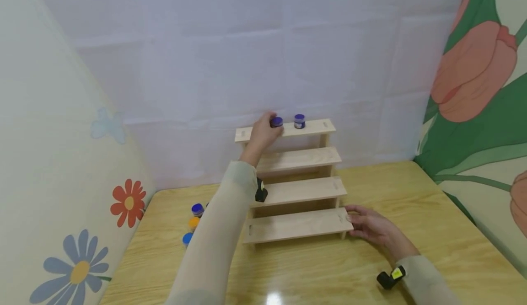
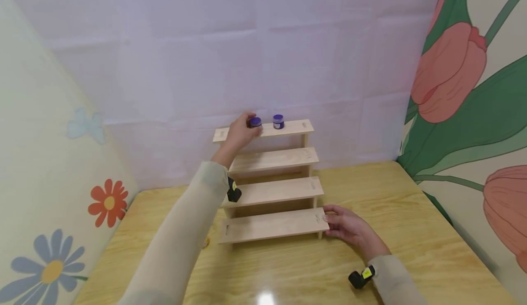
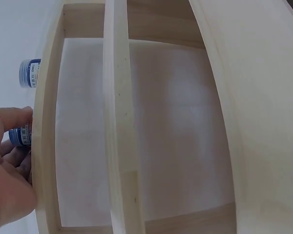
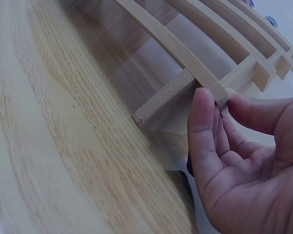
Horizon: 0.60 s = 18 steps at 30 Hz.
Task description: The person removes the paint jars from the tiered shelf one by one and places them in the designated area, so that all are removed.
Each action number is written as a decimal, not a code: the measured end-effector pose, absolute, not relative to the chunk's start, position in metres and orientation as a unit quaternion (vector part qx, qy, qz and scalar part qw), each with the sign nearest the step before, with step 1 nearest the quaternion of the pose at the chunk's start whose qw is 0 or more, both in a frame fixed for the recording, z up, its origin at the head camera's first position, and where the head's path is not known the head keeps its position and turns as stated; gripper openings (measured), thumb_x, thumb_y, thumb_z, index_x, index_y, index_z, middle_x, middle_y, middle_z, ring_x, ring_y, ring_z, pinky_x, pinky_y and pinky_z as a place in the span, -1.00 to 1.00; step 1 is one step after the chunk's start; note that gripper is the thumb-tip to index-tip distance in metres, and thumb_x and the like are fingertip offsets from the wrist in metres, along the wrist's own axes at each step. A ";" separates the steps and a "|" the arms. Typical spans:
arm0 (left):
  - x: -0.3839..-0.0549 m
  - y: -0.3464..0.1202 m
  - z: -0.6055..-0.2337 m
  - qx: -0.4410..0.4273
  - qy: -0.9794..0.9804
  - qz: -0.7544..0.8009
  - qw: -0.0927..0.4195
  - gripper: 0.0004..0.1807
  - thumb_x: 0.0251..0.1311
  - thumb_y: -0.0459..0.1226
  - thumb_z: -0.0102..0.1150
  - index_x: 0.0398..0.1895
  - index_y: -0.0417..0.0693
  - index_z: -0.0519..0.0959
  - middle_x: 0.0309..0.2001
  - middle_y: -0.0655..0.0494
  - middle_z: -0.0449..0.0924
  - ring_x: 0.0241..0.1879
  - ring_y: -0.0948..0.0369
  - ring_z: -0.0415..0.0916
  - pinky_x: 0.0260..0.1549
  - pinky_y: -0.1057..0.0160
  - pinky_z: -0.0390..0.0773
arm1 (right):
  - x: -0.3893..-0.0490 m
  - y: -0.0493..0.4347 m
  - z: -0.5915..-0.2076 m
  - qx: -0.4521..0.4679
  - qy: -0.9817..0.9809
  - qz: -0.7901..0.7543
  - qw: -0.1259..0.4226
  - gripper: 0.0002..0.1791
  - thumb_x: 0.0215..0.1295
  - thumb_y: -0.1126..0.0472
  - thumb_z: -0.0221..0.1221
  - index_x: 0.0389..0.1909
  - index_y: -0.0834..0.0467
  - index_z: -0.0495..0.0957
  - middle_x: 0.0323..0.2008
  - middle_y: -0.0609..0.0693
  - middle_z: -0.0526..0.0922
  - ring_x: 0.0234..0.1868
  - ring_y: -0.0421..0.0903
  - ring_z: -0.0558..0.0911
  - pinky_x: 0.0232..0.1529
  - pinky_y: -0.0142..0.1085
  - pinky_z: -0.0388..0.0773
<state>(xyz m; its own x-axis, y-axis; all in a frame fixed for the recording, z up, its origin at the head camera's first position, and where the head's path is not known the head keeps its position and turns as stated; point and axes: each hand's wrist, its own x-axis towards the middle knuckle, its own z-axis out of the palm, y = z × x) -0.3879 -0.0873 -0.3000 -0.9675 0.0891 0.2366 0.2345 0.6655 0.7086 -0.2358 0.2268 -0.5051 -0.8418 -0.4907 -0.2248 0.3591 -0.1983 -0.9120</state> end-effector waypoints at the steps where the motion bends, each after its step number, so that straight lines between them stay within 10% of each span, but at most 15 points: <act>1: -0.387 -0.088 -0.300 -0.089 -0.908 -0.398 0.092 -0.38 0.36 -0.25 0.22 0.46 -0.11 0.34 0.40 -0.14 0.41 0.38 -0.05 0.37 0.39 0.04 0.36 | -0.237 0.226 -0.505 -0.057 0.571 -0.771 0.276 -0.74 0.54 0.34 0.01 0.12 0.03 0.44 -0.15 -0.01 0.68 -0.21 -0.16 0.69 -0.23 -0.38 0.69; 18: -0.370 -0.119 -0.284 -0.114 -0.877 -0.452 0.116 -0.45 0.22 -0.26 0.42 0.28 -0.14 0.53 0.13 -0.13 0.62 0.12 0.00 0.58 0.13 0.08 0.59 | -0.245 0.222 -0.503 -0.062 0.576 -0.764 0.285 -0.71 0.53 0.33 0.02 0.19 0.07 0.41 -0.17 -0.02 0.68 -0.21 -0.16 0.68 -0.23 -0.38 0.68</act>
